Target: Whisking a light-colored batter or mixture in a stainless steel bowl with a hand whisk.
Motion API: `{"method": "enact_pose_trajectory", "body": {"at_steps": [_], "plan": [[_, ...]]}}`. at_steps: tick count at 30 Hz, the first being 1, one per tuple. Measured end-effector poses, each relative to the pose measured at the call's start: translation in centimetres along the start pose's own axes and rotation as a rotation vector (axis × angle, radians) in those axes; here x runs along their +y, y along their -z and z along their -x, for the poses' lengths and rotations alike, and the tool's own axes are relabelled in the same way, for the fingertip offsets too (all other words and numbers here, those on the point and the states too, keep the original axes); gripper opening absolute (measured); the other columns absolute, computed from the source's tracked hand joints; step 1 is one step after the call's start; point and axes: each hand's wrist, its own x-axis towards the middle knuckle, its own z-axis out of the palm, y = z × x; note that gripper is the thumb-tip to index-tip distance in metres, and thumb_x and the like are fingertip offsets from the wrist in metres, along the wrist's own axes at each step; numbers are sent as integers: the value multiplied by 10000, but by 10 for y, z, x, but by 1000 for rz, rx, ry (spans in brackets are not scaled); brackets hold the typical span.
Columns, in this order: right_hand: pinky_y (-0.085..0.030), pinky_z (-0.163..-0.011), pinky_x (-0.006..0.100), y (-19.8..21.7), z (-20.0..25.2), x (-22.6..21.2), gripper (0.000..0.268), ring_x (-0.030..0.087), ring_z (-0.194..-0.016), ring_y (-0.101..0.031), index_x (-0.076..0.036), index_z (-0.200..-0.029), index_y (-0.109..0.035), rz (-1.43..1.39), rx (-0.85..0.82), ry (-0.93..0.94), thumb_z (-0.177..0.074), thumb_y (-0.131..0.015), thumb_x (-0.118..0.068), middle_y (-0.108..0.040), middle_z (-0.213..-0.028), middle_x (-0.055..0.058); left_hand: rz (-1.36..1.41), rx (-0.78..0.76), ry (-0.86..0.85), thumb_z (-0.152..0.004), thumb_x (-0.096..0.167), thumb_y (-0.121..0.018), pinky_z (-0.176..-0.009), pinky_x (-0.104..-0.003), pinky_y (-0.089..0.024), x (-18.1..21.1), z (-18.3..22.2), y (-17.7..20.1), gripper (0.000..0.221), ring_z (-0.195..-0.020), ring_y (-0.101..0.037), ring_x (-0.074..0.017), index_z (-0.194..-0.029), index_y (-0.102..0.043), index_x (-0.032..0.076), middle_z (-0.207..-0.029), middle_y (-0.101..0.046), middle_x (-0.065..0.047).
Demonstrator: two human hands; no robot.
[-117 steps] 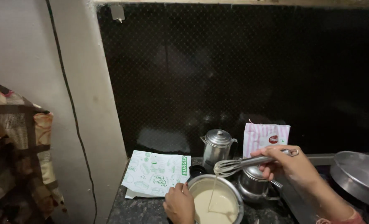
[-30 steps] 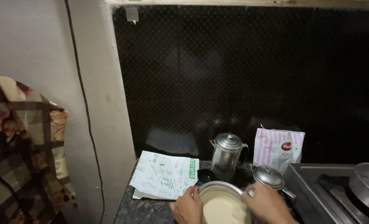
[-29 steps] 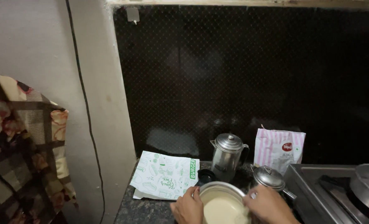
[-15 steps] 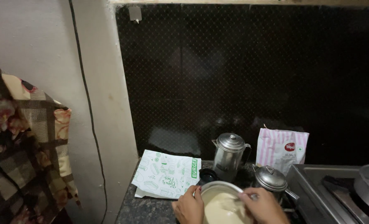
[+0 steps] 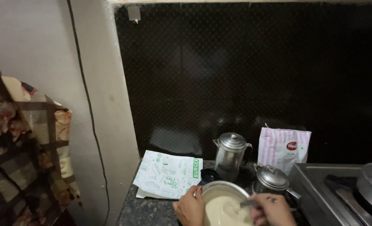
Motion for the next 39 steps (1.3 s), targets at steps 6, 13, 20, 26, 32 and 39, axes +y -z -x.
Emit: {"method": "enact_pose_trajectory", "body": {"at_steps": [6, 13, 20, 26, 32, 39], "plan": [[-558, -469, 305, 0, 15, -18, 376, 203, -497, -678, 71, -1077, -782, 6, -303, 40, -1002, -560, -224, -754, -689, 208, -2, -43, 39, -914, 483, -600, -972, -393, -427, 9, 3, 12, 260, -928, -719, -271, -1044, -780, 347, -869, -768, -101], [-512, -440, 275, -2, 2, 1, 312, 201, -525, -651, 65, -1101, -776, 97, -236, -22, -999, -623, -188, -759, -717, 183, -4, -133, 84, -939, 472, -571, -1012, -369, -407, 17, 3, 22, 277, -961, -727, -249, -1085, -770, 345, -905, -775, -94], [-440, -369, 259, 3, 2, 6, 358, 167, -480, -618, 11, -1091, -811, 72, -216, 78, -993, -589, -252, -749, -664, 149, 5, -98, 58, -935, 479, -564, -982, -370, -425, 9, 4, 14, 275, -943, -727, -271, -1062, -777, 359, -876, -771, -89], [-427, -375, 244, 0, 11, -8, 359, 139, -490, -654, 32, -1074, -818, 8, -290, 60, -972, -589, -225, -759, -675, 142, -1, -81, 56, -926, 495, -560, -962, -376, -433, 2, -4, -1, 272, -899, -739, -250, -1049, -776, 382, -807, -775, -60], [-375, -334, 231, -6, 29, -22, 367, 120, -415, -602, 21, -1072, -850, 62, -318, 86, -940, -618, -230, -771, -681, 134, -10, -88, 54, -920, 520, -566, -960, -392, -424, -4, -9, -11, 286, -888, -740, -233, -1057, -778, 387, -786, -776, -35], [-338, -318, 233, -3, 22, -12, 345, 112, -385, -578, 38, -1082, -847, 114, -395, 55, -937, -672, -222, -789, -714, 160, -7, -131, 87, -918, 504, -566, -1011, -379, -362, -5, -11, -11, 290, -876, -743, -195, -1076, -778, 385, -789, -780, -27]]}}
